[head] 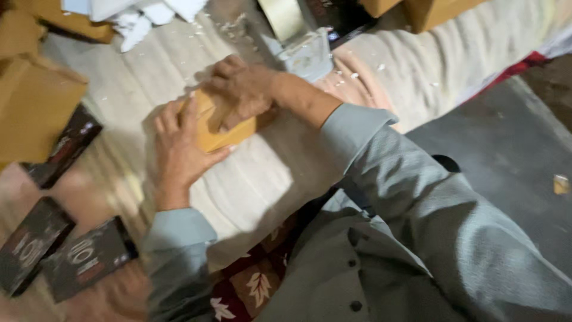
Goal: The person unpacks a smartwatch from its retail box, places it into a brown shipping box, and seals the box with packing tape. The process is repeated for multiple units, with the person handling the watch, strap, and charger before taping each box shut.
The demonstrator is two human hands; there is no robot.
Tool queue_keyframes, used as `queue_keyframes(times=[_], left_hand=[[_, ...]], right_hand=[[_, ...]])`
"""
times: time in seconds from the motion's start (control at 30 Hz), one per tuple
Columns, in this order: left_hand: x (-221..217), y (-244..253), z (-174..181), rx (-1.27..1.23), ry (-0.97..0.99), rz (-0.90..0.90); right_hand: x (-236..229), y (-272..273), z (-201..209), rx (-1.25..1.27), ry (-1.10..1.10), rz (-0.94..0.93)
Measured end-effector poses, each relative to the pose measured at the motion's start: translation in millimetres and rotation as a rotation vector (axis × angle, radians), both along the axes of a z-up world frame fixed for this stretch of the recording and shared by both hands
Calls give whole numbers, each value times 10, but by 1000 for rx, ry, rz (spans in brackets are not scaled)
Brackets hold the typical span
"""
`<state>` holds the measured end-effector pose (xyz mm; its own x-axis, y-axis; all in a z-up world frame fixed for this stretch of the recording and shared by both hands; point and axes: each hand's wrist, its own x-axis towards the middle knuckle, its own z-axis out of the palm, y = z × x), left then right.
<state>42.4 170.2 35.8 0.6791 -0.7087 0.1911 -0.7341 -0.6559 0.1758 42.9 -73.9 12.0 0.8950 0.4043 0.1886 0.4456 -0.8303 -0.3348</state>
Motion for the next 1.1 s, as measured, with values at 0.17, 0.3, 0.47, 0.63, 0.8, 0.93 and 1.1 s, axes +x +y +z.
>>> queue_keyframes(times=[0.17, 0.3, 0.47, 0.63, 0.8, 0.93, 1.1], left_hand=[[-2, 107, -111, -132, -8, -9], [137, 158, 51, -157, 124, 32], [164, 154, 373, -27, 283, 53], [11, 198, 651, 27, 209, -27], [-95, 341, 815, 18, -49, 31], [-271, 304, 674, -37, -396, 78], [-494, 227, 122, -348, -187, 80]], right_hand=[[140, -106, 78, -73, 251, -81], [45, -56, 239, -187, 152, -51], [-105, -18, 440, -197, 244, -53], [-492, 8, 791, -44, 310, -85], [-704, 102, 1008, -32, -89, -72], [-790, 119, 907, -186, -555, -75], [-1119, 174, 406, 45, -507, -111]])
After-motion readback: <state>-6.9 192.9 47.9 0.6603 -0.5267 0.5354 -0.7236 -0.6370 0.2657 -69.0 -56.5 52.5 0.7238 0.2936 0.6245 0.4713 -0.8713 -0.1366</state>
